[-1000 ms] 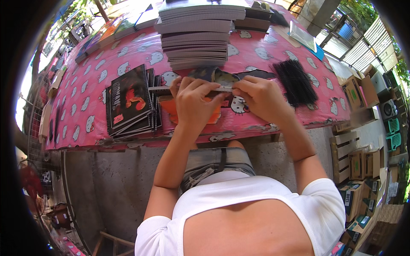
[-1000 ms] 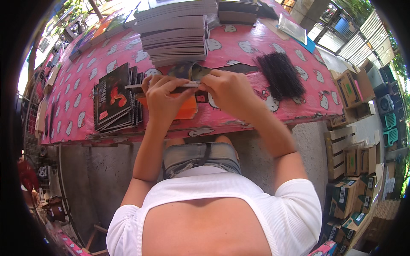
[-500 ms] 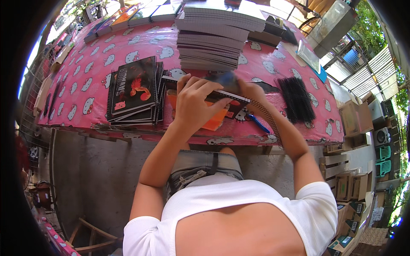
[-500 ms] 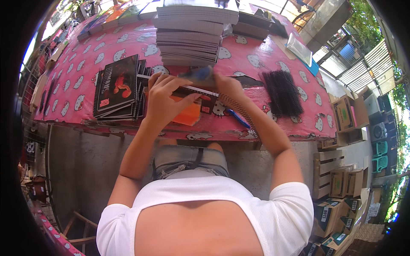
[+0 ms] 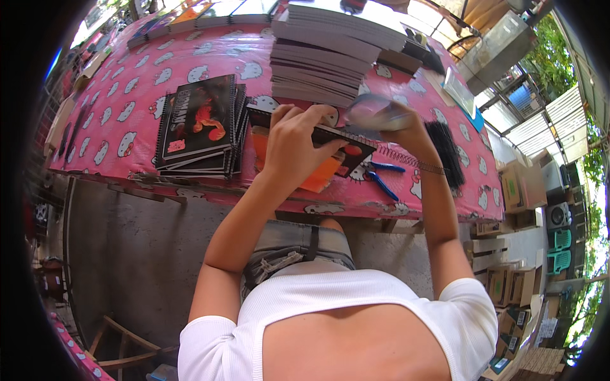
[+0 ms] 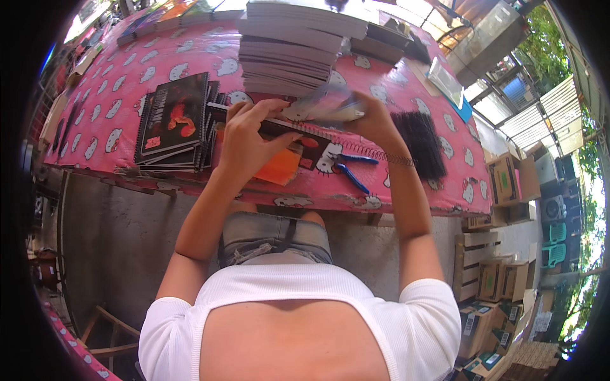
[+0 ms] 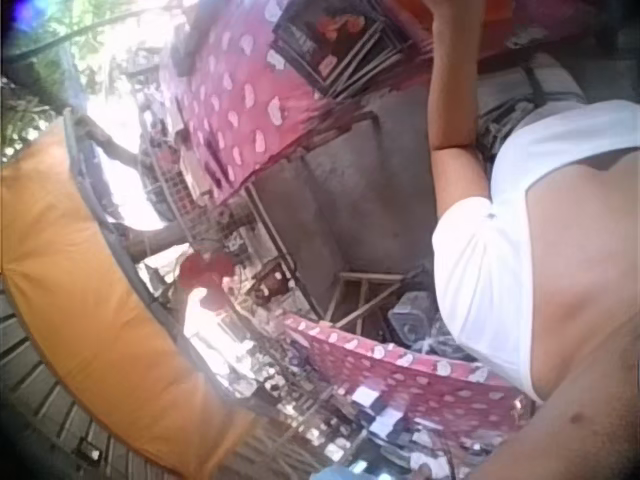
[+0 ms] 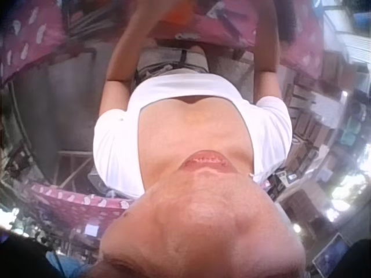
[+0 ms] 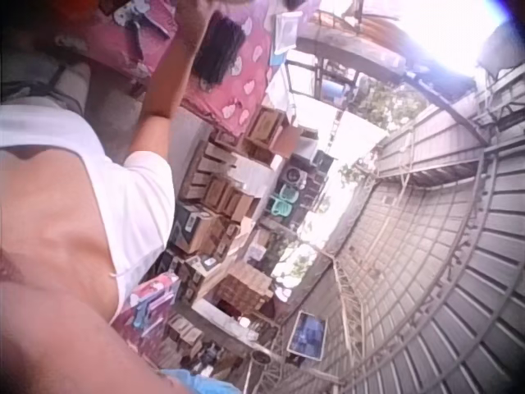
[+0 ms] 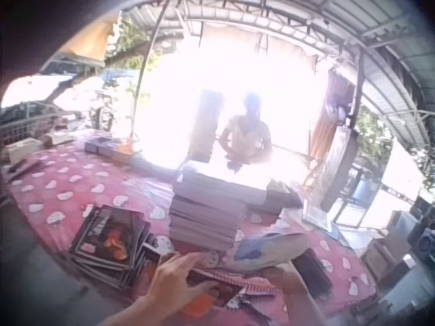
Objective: The person uses blue-handled shears to trim the excess metal spiral binding from the edge of several notebooks, picking each notebook up and placing it on a stack after finishing.
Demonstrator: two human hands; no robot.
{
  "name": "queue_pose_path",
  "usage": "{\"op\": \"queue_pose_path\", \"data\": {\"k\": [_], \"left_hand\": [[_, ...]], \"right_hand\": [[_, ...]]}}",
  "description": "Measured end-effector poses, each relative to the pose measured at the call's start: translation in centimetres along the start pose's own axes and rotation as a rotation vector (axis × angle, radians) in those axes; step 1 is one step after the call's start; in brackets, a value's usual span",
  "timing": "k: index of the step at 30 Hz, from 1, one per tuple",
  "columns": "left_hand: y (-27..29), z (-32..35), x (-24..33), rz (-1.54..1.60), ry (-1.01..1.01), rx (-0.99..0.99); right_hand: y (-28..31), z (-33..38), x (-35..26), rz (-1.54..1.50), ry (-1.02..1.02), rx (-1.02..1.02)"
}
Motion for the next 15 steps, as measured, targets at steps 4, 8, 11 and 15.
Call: {"op": "queue_pose_path", "data": {"k": [4, 8, 11, 15], "left_hand": [[1.3, -0.4, 0.0, -0.128, 0.026, -0.032], [3.6, -0.3, -1.5, -0.323, 0.086, 0.025], [3.9, -0.4, -2.1, -0.192, 0.102, 0.002], [5.2, 0.2, -3.3, -0.154, 0.11, 0.116]], "right_hand": [[-2.0, -0.2, -2.7, 0.035, 0.151, 0.01], [-1.5, -1.5, -6.5, -0.634, 0.355, -0.116], [-3.7, -3.0, -3.2, 0.301, 0.1, -0.074], [-3.7, -2.0, -5.5, -0.949, 0.178, -0.087]]}}
Point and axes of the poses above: each hand's wrist, its own z-axis away from the middle knuckle, its own y-axis out of the back of the hand, x = y × z, the point moved 7 cm from there along -z, towards the middle knuckle, and after that the axes turned 8 degrees about z, right-handed, at the moved point
